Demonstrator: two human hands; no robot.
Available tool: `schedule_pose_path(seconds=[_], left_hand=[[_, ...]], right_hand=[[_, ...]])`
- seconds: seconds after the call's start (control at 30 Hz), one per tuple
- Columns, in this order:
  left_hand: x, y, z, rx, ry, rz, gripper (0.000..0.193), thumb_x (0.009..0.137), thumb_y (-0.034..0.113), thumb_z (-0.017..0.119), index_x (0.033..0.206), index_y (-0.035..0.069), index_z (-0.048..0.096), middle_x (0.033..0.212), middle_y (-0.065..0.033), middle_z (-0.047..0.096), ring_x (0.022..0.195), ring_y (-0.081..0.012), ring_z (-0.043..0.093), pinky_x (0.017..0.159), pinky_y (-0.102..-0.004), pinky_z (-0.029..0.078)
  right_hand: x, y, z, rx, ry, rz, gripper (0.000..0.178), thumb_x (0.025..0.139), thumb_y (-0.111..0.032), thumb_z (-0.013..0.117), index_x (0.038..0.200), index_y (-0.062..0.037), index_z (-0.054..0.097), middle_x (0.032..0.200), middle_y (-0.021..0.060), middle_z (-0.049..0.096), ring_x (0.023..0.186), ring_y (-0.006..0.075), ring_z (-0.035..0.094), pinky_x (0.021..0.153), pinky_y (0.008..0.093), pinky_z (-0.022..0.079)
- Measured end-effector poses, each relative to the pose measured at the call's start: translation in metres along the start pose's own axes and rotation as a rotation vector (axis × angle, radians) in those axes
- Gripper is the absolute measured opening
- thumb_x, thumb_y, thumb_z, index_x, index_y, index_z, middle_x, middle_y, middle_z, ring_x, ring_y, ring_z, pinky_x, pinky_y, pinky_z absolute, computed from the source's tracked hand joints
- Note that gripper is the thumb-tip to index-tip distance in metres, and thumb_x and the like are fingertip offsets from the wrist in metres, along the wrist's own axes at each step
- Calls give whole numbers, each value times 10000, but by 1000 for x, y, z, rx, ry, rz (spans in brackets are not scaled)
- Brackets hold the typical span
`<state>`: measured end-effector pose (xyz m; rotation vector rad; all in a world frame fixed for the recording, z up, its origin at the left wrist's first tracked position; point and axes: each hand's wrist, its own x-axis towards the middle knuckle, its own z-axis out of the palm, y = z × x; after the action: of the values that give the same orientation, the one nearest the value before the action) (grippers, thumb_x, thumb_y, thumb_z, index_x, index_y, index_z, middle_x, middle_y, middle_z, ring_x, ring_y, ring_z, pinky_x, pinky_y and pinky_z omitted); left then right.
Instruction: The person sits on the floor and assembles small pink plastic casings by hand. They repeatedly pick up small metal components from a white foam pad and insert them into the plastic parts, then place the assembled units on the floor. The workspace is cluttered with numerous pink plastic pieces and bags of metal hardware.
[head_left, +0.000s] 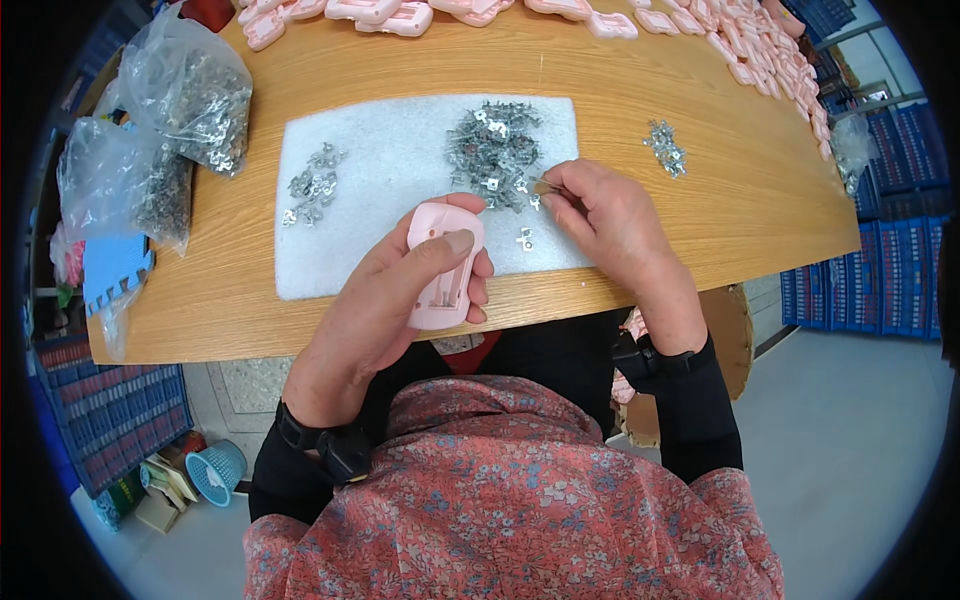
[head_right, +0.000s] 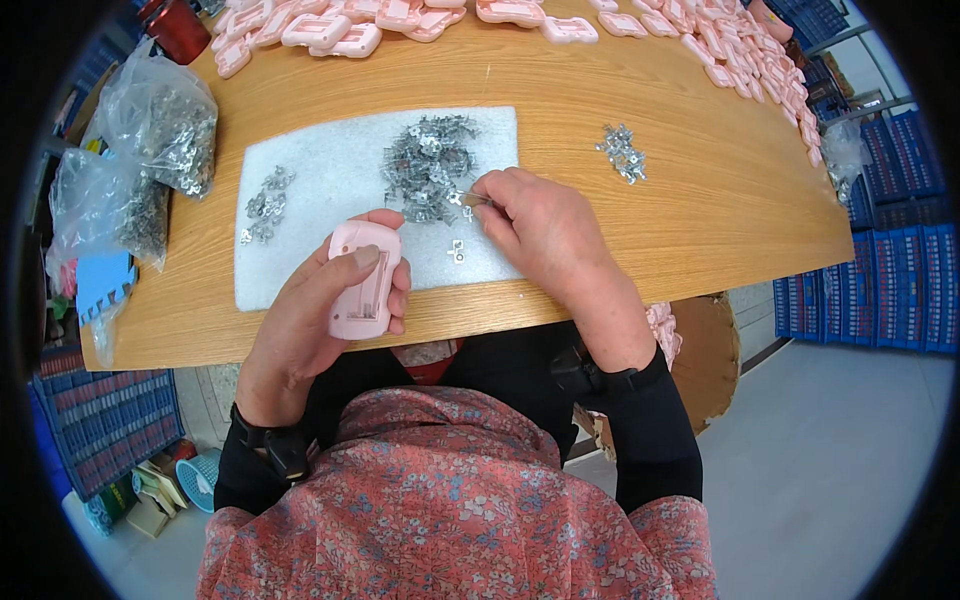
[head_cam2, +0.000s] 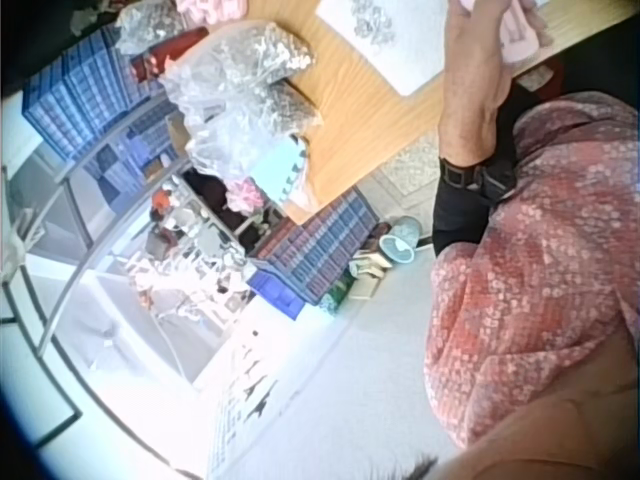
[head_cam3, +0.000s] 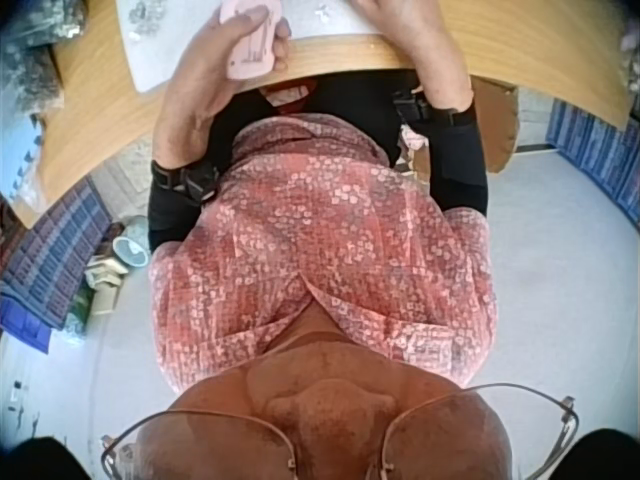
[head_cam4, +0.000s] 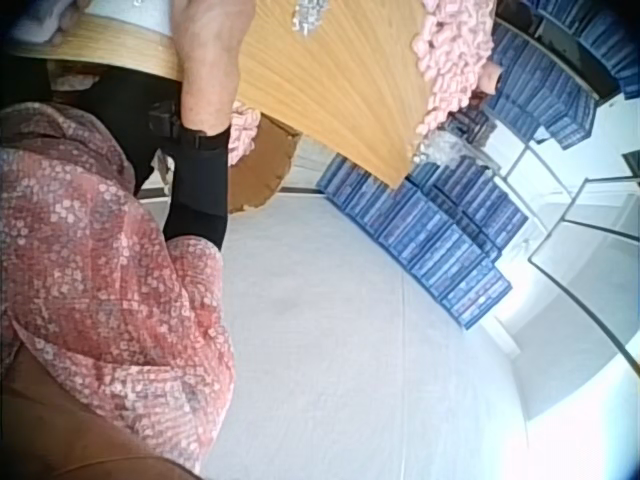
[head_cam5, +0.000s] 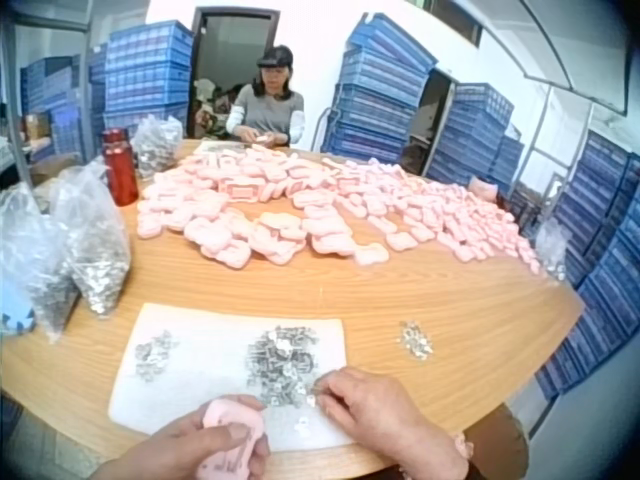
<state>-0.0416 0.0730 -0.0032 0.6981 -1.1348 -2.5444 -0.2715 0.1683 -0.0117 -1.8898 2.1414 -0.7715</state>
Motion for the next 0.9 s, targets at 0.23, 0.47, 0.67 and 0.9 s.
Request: schedule_pose_path(seconds=[0.23,0.47,0.67,0.9], left_hand=[[3,0,3,-13,25,-3,461,957,213,582,1364,47,444,944,-89,626,794,-155,635,682,-318,568],[16,2,19,20,142,120,540,874,67,677,1360,58,443,1000,-76,612,864,-161,638,743,-325,570],[26,-2,16,82,70,221,554,862,13,669,1366,75,449,964,-44,598,829,-152,639,741,-308,554],[27,-4,12,141,60,220,539,863,4,654,1359,79,455,955,-34,590,798,-136,629,738,-292,539]], right_hand=[[-1,-6,0,67,41,13,147,850,-163,703,957,-65,678,841,106,643,726,262,641,647,366,500],[-4,-36,-7,400,131,94,136,808,-80,750,866,-23,641,733,37,563,602,117,509,562,267,428],[-7,-50,-8,439,126,57,136,804,-74,751,849,-19,635,722,33,567,587,109,509,545,258,426],[-10,-51,-2,595,116,176,142,848,-89,717,834,-1,606,706,1,524,605,64,455,553,247,402]])
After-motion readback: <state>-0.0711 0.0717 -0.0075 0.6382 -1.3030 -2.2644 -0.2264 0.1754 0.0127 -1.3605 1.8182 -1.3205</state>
